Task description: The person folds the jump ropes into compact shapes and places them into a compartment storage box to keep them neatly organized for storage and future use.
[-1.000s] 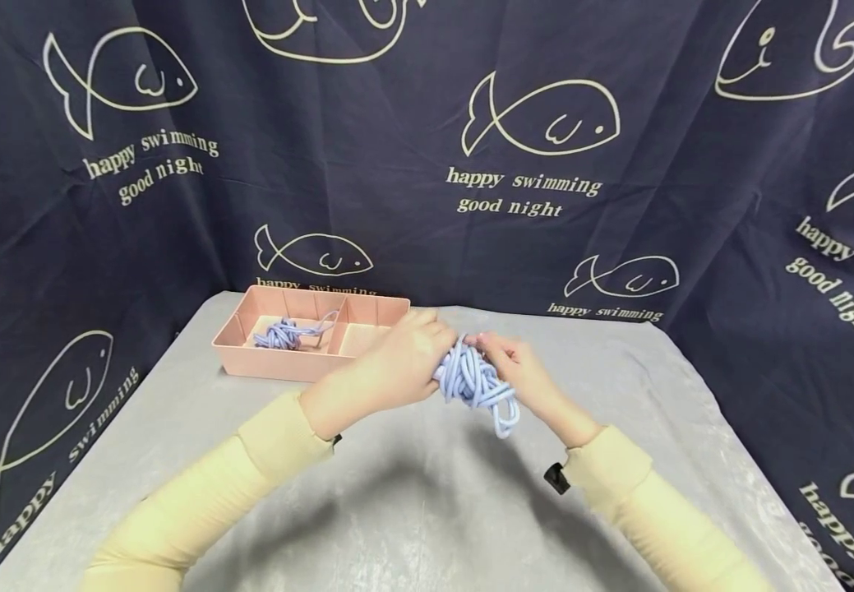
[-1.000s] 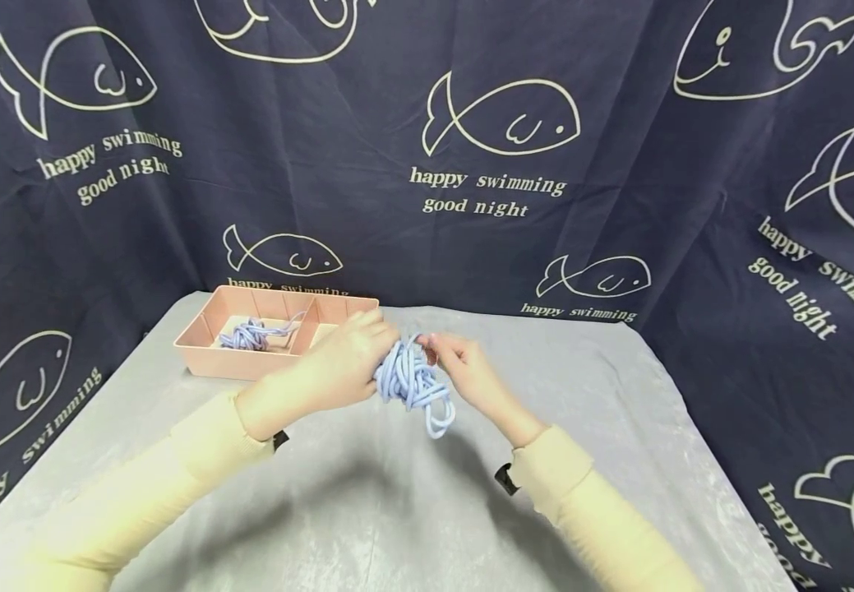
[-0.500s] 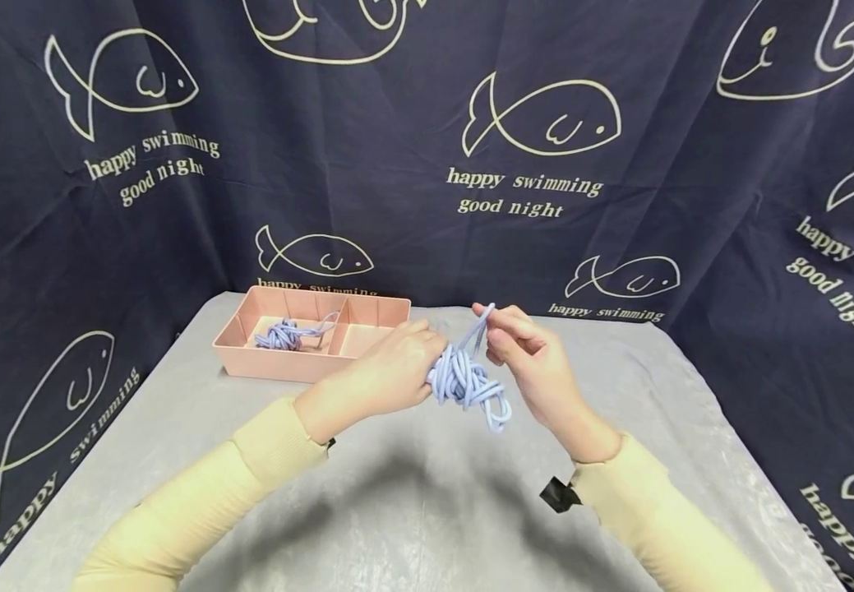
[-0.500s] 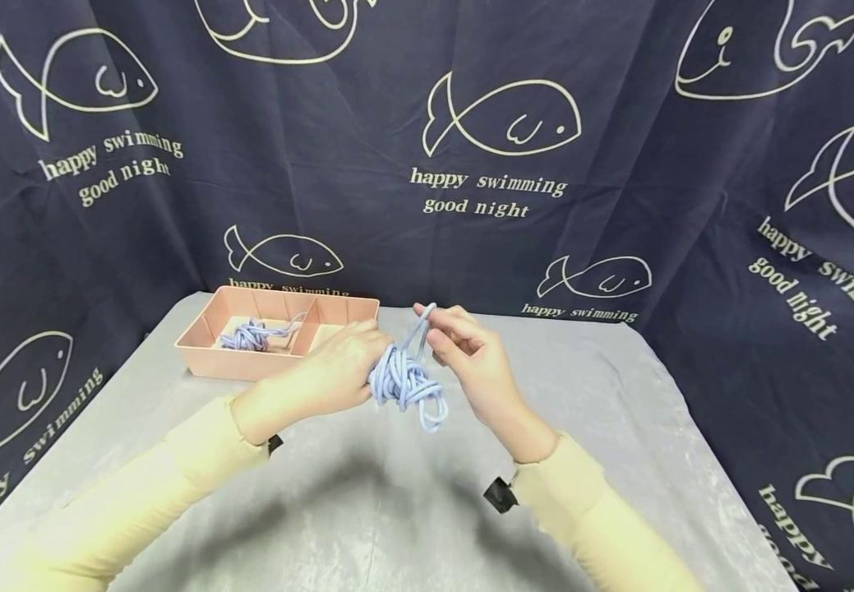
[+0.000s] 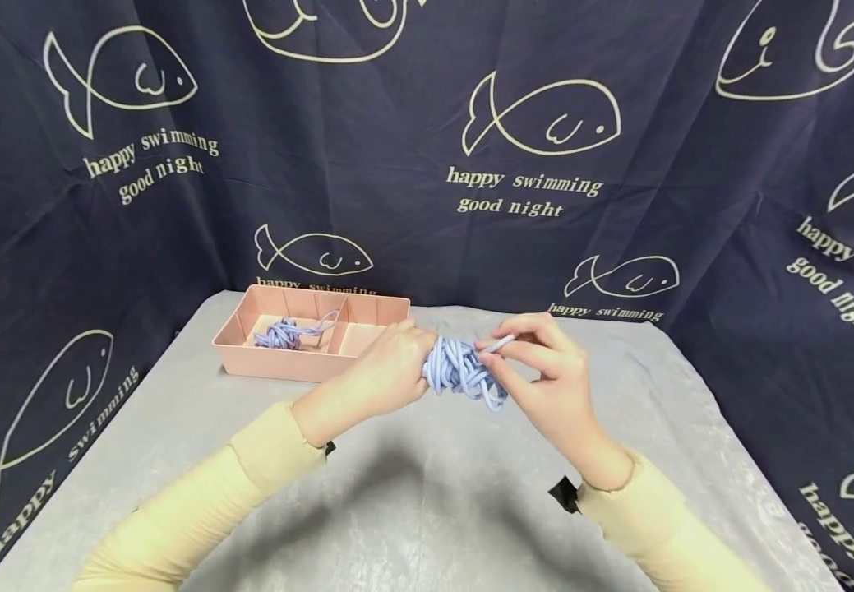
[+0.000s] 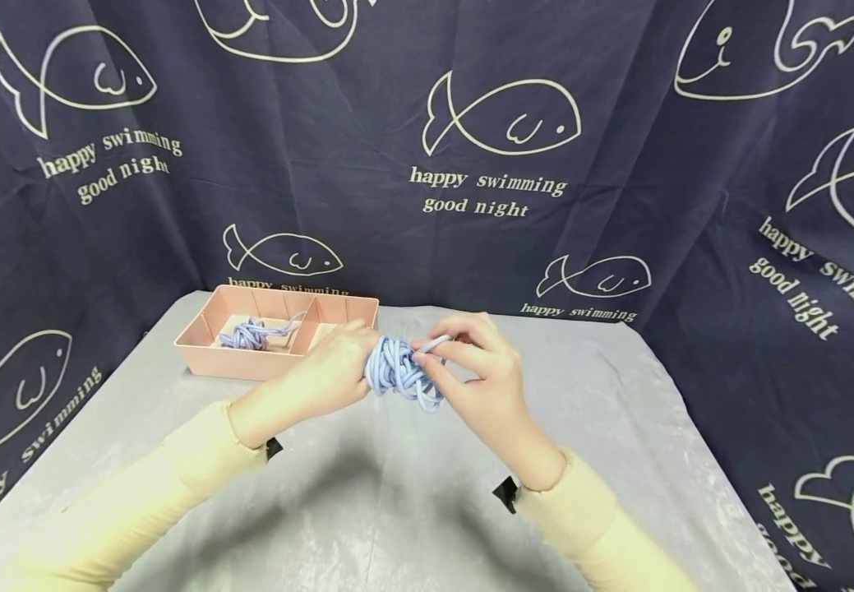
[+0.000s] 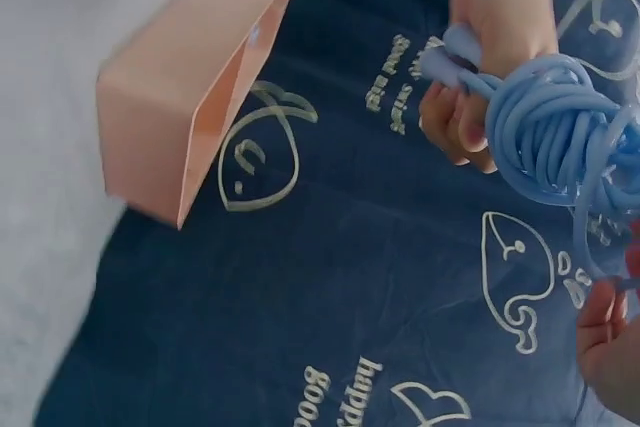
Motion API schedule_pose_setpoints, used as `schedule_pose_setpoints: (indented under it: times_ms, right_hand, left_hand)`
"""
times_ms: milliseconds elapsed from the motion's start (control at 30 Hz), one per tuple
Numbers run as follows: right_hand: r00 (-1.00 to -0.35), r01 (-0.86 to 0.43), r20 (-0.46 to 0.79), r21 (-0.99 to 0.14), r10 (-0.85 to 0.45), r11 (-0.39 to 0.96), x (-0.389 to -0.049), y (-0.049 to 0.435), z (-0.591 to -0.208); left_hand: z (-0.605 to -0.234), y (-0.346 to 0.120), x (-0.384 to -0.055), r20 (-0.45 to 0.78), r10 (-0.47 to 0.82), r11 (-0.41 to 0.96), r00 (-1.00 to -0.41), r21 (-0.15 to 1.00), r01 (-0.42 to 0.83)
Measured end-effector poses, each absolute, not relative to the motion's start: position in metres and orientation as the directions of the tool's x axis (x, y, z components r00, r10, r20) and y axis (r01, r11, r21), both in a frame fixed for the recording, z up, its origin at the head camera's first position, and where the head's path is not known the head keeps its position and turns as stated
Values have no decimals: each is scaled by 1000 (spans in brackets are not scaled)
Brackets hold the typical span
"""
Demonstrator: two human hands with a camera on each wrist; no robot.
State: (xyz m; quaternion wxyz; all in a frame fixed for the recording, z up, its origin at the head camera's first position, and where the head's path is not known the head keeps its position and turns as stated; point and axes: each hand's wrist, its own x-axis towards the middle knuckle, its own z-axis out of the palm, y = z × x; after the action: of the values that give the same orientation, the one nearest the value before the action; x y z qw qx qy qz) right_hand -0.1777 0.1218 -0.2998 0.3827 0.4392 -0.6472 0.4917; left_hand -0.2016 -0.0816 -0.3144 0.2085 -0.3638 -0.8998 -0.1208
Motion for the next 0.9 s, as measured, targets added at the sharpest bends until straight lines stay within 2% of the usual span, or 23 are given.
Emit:
schedule_pose_setpoints:
  times_ms: [133, 267, 333, 500, 600, 733, 900]
  right_hand:
    - [-176, -973, 963, -139, -205, 183, -174, 119, -296]
    - [-120, -977, 974, -81, -194, 199, -170, 119, -297]
    - [-119, -976, 975, -80, -190, 203, -169, 122, -300]
    - [-104, -991, 970, -82, -220, 107, -170, 128, -307]
    - [-101, -991, 958, -72, -269, 117, -167, 133, -306]
    - [-128, -987, 933, -86, -336, 138, -164, 140, -298]
    - [-172, -985, 907, -146, -385, 95, -165, 145, -295]
  left_hand:
    - [-316, -81, -201, 474, 600, 709, -644, 57, 703]
    - [-317, -80, -199, 478, 618, 697, -624, 35, 717]
    - [-317, -79, -198, 480, 622, 691, -619, 35, 722]
    - [-316, -80, -197, 503, 607, 693, -616, 45, 719]
    - [-313, -81, -197, 522, 596, 693, -610, 51, 719]
    - [-308, -82, -199, 556, 573, 687, -602, 74, 723]
    - [-305, -84, -201, 576, 562, 680, -593, 85, 728]
